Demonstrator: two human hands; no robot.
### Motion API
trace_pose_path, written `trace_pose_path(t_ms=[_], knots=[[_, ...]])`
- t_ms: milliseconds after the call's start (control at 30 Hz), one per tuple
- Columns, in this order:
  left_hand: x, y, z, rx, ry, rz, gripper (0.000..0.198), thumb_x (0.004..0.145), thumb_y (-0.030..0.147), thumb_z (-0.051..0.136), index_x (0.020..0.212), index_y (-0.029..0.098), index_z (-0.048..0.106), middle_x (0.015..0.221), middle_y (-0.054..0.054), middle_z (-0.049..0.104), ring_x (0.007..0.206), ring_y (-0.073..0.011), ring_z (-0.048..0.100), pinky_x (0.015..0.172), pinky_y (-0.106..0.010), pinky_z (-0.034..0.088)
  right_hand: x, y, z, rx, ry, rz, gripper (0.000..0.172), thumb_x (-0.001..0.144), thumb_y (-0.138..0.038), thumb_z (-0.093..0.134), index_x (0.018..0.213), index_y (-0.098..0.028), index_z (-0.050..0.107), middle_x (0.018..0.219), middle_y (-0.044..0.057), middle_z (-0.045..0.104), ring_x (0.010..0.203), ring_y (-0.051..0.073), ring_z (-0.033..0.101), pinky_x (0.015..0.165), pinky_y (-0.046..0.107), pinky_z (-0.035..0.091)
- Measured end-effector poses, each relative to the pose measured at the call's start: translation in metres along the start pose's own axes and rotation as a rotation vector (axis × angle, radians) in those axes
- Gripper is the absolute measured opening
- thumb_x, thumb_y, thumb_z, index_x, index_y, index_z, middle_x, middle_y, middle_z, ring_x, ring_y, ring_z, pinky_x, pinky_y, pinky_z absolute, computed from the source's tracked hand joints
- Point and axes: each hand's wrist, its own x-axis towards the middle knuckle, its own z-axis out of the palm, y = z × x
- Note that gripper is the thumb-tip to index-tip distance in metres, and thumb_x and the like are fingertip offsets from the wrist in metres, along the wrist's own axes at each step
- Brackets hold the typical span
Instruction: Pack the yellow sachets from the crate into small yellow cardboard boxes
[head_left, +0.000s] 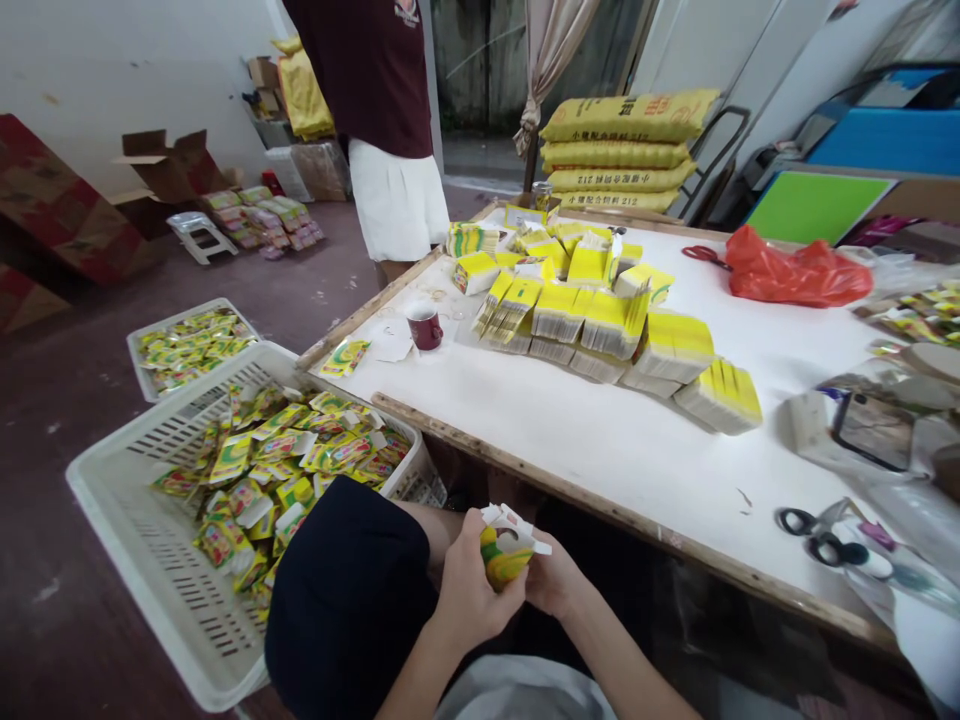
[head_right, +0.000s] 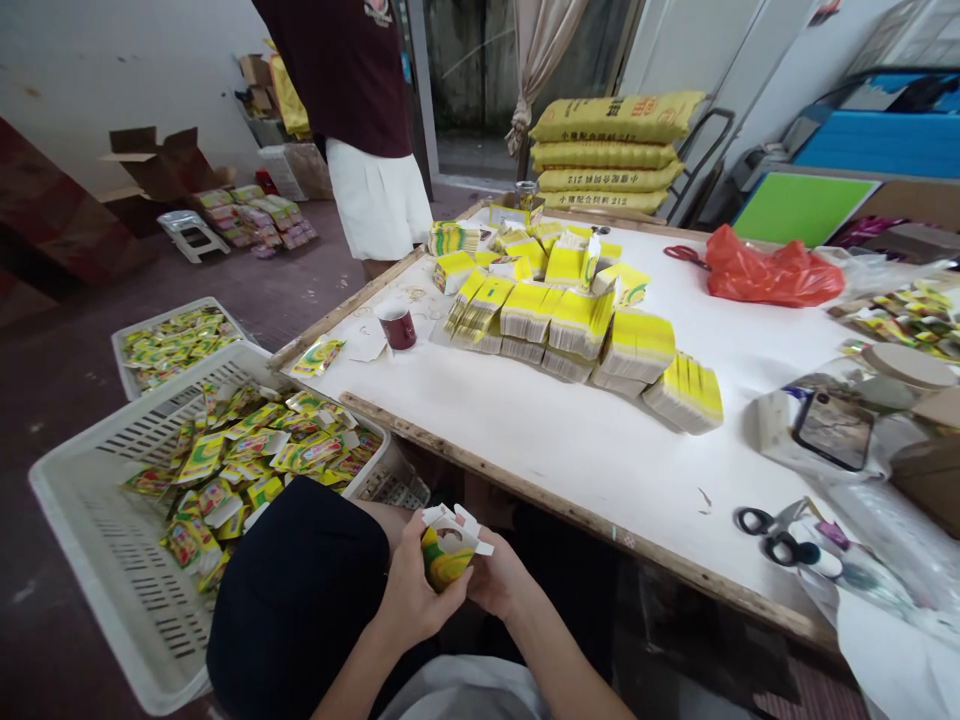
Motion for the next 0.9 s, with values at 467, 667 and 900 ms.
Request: trace_pose_path(t_ms=[467, 667, 900], knots=[[0.018, 0.015, -0.001, 0.051, -0.207, -0.162, 0.053, 0.068, 0.014, 0.063, 0.114, 0.024, 0.038, 0.100, -0.002, 0.061, 0.087, -0.0188, 0.062, 0.077, -0.032, 0.049, -0.009, -0.010, -0.007, -0.149, -0.088, -0.318, 0.065, 0.073, -0.061, 0.071, 0.123, -0.021, 0.063, 0.118, 0.013, 0.068, 0.114, 0.031, 0.060, 0.103, 0.048, 0.041], [0.016, 0.012, -0.003, 0.101, -0.277, -0.204, 0.052, 0.065, 0.011, 0.061, 0.110, 0.024, 0.038, 0.101, -0.003, 0.060, 0.090, -0.0205, 0.061, 0.078, -0.033, 0.048, -0.005, -0.011, -0.007, -0.395, -0.079, -0.307, 0.063, 0.078, -0.058, 0.068, 0.129, -0.021, 0.059, 0.126, 0.010, 0.064, 0.124, 0.031, 0.054, 0.112, 0.051, 0.032], [0.019, 0.005, 0.001, 0.031, -0.299, -0.221, 0.061, 0.065, 0.013, 0.062, 0.117, 0.021, 0.030, 0.096, -0.004, 0.061, 0.084, -0.0213, 0.063, 0.070, -0.032, 0.049, -0.013, -0.008, -0.013, -0.996, 0.001, -0.587, 0.062, 0.086, -0.021, 0.053, 0.147, -0.025, 0.039, 0.150, 0.008, 0.044, 0.136, 0.025, 0.042, 0.117, 0.049, 0.026]])
